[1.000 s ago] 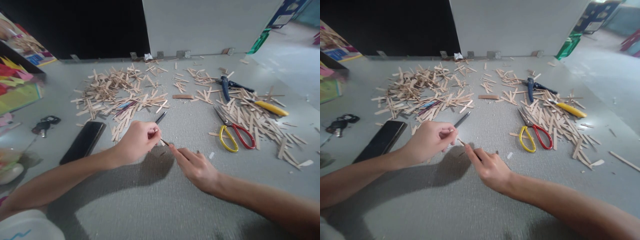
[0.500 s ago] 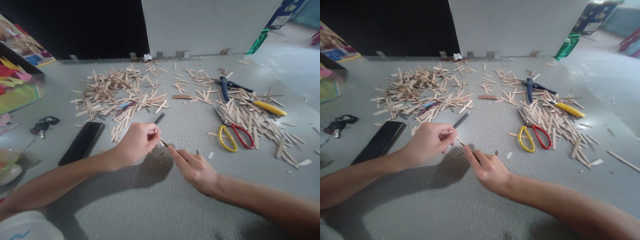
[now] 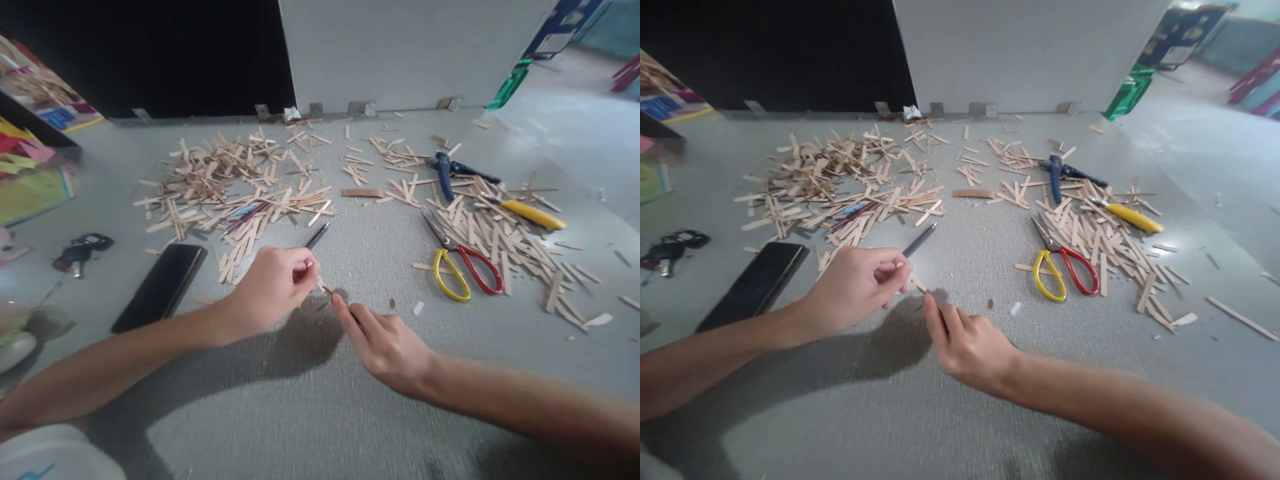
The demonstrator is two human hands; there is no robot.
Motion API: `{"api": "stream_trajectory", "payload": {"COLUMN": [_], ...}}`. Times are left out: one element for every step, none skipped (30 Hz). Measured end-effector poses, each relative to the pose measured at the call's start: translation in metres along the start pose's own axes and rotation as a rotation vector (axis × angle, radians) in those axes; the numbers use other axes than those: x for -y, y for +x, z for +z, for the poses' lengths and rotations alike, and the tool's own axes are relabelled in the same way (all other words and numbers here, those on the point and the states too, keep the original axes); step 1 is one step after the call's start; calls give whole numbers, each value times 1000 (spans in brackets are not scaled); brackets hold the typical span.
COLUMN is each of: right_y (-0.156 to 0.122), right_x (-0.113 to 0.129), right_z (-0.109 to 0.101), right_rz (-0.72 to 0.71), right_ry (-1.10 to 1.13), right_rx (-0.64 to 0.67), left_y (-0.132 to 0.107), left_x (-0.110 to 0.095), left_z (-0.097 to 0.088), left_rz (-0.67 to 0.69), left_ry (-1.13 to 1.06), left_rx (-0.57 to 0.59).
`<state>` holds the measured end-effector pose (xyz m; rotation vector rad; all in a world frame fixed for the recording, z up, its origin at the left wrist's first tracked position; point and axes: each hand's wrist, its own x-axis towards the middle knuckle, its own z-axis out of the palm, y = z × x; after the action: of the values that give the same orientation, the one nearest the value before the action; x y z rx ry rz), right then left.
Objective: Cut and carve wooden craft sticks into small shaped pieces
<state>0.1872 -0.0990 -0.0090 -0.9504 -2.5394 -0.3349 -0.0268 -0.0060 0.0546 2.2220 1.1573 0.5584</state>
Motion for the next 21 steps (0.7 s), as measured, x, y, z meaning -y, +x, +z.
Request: {"api": "stream_trajectory", "payload": {"right_y": [1,1,2,3,4,5,6,6,7,6,5,4,3,1,0,-2,-3,-4,-4,-5,-5], "right_x": [0,1,1,1,2,2,2,3,3,4,4,5,5,5,5,4,4,2,1,-1,-3], "right_z": [0,0,-1,-1,-2,-3,-3,-4,-4,-4,-4,-3,-2,-1,-1,0,0,0,0,0,0], "right_rz": [-4,-8,-12,-17,-25,-35,-45,-55,-62,-64,-61,-54,-44,-30,-15,-2,7,12,12,10,11], "right_ry": [-18,-37,-55,-73,-92,-112,-132,-151,-164,-169,-164,-150,-131,-108,-86,-66,-51,-45,-46,-50,-53], "right_rx": [3,5,8,11,11,11,8,4,2,2,10,21,34,48,60,69,74,73,67,59,49], "left_y": [0,0,0,0,0,0,0,0,0,1,1,2,3,4,5,6,8,9,10,11,11], "left_x": [0,1,1,1,1,1,1,1,1,1,1,2,2,3,4,5,6,6,6,6,6], "left_z": [0,0,0,0,0,0,0,0,0,0,1,1,2,2,3,3,2,1,0,-1,-2], "left_rz": [-1,-4,-5,-7,-7,-7,-5,-4,-6,-8,-12,-19,-31,-48,-68,-91,-112,-128,-136,-134,-120], "left_ry": [0,0,0,0,0,0,-1,-2,-3,-5,-10,-16,-26,-38,-54,-73,-93,-113,-131,-145,-149], "left_rx": [-1,-2,-3,-3,-1,1,2,4,7,9,12,18,31,51,76,104,132,151,159,161,152]}}
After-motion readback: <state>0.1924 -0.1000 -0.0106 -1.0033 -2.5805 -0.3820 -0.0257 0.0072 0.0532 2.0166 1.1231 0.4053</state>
